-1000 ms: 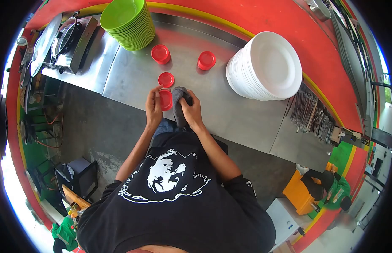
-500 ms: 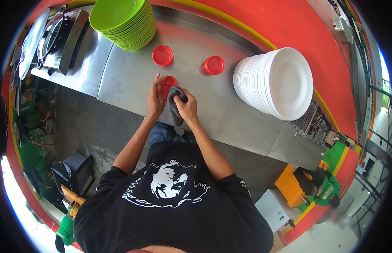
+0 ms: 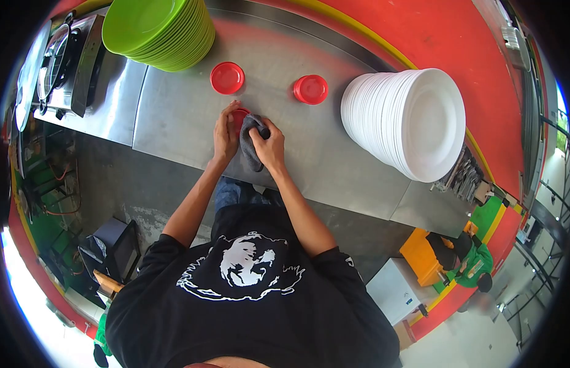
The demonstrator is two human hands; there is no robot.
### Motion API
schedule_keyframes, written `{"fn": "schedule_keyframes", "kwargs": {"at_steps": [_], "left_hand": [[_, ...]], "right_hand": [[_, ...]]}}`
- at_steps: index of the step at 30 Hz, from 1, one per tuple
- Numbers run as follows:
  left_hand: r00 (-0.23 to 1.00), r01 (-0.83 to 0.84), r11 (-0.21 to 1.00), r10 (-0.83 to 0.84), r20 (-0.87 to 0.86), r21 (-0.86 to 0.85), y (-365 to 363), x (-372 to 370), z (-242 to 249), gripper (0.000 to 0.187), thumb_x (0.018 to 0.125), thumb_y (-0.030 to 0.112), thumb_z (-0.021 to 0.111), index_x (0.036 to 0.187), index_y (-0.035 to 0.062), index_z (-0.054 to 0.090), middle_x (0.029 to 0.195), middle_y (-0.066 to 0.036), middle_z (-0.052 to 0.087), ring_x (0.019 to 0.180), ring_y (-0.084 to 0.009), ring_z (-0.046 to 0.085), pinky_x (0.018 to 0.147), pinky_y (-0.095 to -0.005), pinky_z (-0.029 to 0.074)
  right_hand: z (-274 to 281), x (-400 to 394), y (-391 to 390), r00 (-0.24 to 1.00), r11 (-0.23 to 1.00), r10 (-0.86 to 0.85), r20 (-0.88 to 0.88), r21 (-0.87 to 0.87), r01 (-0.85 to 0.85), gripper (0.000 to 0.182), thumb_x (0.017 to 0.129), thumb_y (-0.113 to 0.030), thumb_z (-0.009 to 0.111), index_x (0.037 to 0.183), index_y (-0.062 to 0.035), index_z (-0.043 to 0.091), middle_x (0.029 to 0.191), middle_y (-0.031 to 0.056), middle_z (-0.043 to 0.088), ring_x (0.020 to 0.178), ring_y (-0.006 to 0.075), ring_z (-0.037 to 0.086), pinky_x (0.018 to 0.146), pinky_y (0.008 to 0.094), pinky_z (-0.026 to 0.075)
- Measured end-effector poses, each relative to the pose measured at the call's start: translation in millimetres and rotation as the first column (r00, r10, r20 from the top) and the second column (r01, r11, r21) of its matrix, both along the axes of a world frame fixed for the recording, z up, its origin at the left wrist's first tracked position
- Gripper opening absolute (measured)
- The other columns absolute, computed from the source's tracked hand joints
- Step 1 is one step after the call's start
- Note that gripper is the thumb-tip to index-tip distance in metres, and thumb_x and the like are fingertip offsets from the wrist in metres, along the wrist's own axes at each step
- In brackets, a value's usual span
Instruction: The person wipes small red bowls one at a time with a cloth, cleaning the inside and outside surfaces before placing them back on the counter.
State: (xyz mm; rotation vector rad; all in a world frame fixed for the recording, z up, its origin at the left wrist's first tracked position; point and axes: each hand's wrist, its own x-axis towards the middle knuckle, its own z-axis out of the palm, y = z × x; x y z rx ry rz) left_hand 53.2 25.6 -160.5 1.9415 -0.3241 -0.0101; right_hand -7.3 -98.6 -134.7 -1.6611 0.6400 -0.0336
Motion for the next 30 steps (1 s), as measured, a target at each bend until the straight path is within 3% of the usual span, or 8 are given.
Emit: {"fn": "schedule_keyframes", "kwargs": {"at_steps": [6, 9, 12, 15, 19, 23, 28, 30], "left_hand": [[1.000, -0.030, 0.999, 0.030, -0.004, 0.013, -3, -1, -6, 0.026, 0.100, 0.004, 0.043, 0.122, 0.0020, 0.057, 0.124, -0.017, 0.061, 0.117, -0.0347, 0.057, 0.100, -0.0413, 0.044], [0.990, -0.089, 0.996, 0.086, 0.111, 0.025, -6, -1, 1, 0.026, 0.098, 0.003, 0.045, 0.121, 0.0015, 0.058, 0.127, -0.018, 0.058, 0.116, -0.0358, 0.057, 0.099, -0.0413, 0.044], [0.980, -0.114, 0.991, 0.101, 0.169, 0.073, -7, -7, 17, 0.025, 0.097, 0.002, 0.048, 0.120, 0.0013, 0.058, 0.128, -0.019, 0.057, 0.115, -0.0359, 0.057, 0.098, -0.0420, 0.044], [0.954, -0.179, 0.977, 0.142, 0.264, 0.121, -13, -26, 30, 0.025, 0.095, 0.002, 0.049, 0.119, 0.0011, 0.058, 0.126, -0.018, 0.058, 0.114, -0.0354, 0.056, 0.098, -0.0430, 0.044], [0.945, -0.106, 0.992, 0.078, 0.318, 0.073, -45, -44, 72, 0.025, 0.094, 0.001, 0.050, 0.117, -0.0001, 0.059, 0.122, -0.019, 0.060, 0.113, -0.0362, 0.057, 0.098, -0.0437, 0.043], [0.974, -0.008, 0.992, 0.036, 0.223, -0.126, -86, -40, 88, 0.027, 0.097, 0.007, 0.050, 0.122, -0.0009, 0.056, 0.127, -0.020, 0.057, 0.119, -0.0365, 0.054, 0.103, -0.0438, 0.040], [0.992, 0.107, 0.978, -0.118, -0.051, -0.179, -131, -5, 64, 0.048, 0.106, 0.029, 0.038, 0.142, -0.0027, 0.041, 0.144, -0.023, 0.045, 0.136, -0.0363, 0.041, 0.113, -0.0400, 0.031], [0.975, 0.153, 0.974, -0.176, -0.137, -0.166, -138, 4, 48, 0.059, 0.107, 0.039, 0.032, 0.149, -0.0033, 0.032, 0.153, -0.023, 0.036, 0.144, -0.0327, 0.032, 0.117, -0.0371, 0.026]], "right_hand": [[-5, 2, -4, 1.000, 0.999, 0.001, 0.031, -0.048, 0.000, 0.034, 0.082, -0.020, 0.067, 0.108, 0.0034, 0.065, 0.094, 0.0189, 0.070, 0.089, 0.0264, 0.068, 0.082, 0.0358, 0.051], [-3, 0, -9, 1.000, 1.000, 0.013, 0.008, 0.008, -0.013, 0.035, 0.083, -0.020, 0.067, 0.108, 0.0034, 0.065, 0.095, 0.0186, 0.070, 0.089, 0.0259, 0.068, 0.082, 0.0353, 0.051], [2, -8, -19, 1.000, 1.000, -0.012, 0.026, -0.002, 0.012, 0.031, 0.086, -0.016, 0.064, 0.110, 0.0041, 0.065, 0.091, 0.0099, 0.069, 0.083, 0.0138, 0.062, 0.078, 0.0297, 0.050], [9, -22, -40, 0.998, 0.998, -0.065, 0.006, -0.005, 0.065, 0.032, 0.086, -0.016, 0.065, 0.112, 0.0039, 0.064, 0.094, 0.0095, 0.068, 0.086, 0.0139, 0.061, 0.079, 0.0295, 0.050], [25, -37, -71, 0.968, 0.973, -0.230, 0.104, 0.015, 0.230, 0.038, 0.086, -0.015, 0.066, 0.119, 0.0028, 0.061, 0.102, 0.0103, 0.067, 0.091, 0.0163, 0.062, 0.083, 0.0295, 0.050], [45, -34, -100, 0.954, 0.962, -0.269, 0.129, 0.000, 0.272, 0.045, 0.086, -0.013, 0.066, 0.127, 0.0029, 0.057, 0.112, 0.0140, 0.065, 0.101, 0.0202, 0.062, 0.090, 0.0305, 0.048], [32, -16, -128, 0.963, 0.986, -0.162, 0.214, -0.010, 0.168, 0.075, 0.079, -0.022, 0.070, 0.144, 0.0047, 0.042, 0.127, 0.0220, 0.054, 0.113, 0.0266, 0.057, 0.097, 0.0349, 0.045], [19, -11, -135, 0.982, 0.988, -0.082, 0.173, -0.118, 0.104, 0.076, 0.081, -0.021, 0.068, 0.146, 0.0046, 0.039, 0.112, 0.0167, 0.059, 0.100, 0.0220, 0.059, 0.089, 0.0314, 0.047]]}}
